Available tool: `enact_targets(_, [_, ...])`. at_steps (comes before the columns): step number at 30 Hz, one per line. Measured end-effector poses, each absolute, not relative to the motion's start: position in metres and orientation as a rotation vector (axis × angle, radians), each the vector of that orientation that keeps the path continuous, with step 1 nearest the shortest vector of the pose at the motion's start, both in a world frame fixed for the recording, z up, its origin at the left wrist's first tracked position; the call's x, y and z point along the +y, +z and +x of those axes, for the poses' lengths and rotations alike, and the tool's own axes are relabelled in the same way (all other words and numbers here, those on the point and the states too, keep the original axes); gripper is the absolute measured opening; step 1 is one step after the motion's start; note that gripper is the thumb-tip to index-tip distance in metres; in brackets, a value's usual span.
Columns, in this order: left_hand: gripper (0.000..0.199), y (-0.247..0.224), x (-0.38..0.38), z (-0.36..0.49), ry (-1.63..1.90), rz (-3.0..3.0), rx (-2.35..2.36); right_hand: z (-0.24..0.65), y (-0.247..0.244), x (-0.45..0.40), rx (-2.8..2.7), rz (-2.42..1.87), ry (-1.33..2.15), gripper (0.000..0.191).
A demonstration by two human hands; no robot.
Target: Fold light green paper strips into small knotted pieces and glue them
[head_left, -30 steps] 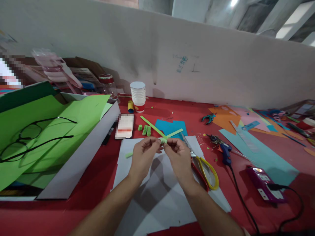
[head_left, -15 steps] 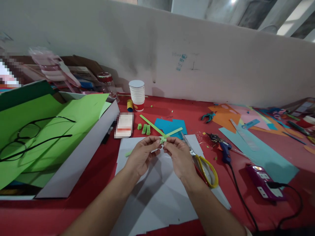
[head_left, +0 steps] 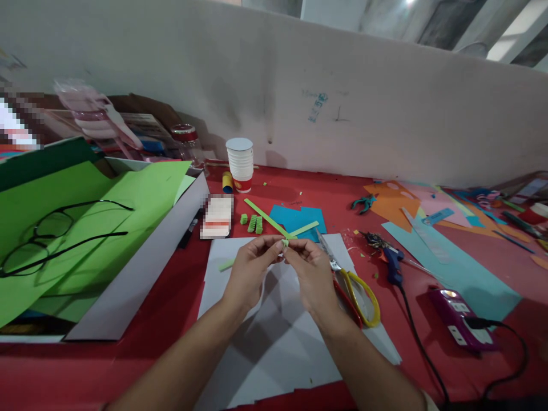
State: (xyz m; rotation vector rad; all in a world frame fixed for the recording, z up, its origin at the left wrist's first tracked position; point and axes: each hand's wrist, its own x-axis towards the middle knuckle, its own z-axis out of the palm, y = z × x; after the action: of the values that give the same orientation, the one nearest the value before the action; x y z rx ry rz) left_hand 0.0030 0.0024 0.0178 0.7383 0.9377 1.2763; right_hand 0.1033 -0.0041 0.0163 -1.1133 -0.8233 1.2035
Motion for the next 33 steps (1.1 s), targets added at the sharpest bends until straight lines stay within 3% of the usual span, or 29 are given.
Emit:
enact_targets(24, [0.015, 0.013, 0.010, -0.007, 1.204, 0.492, 0.773, 0.107, 0.016, -0.001, -0.735, -1.064, 1.331, 0.019])
enact_targets(33, [0.022, 0.021, 0.010, -0.012, 1.192, 0.791, 0.886, 0.110, 0.021, -0.003, -0.881, -1.078, 1.225, 0.016])
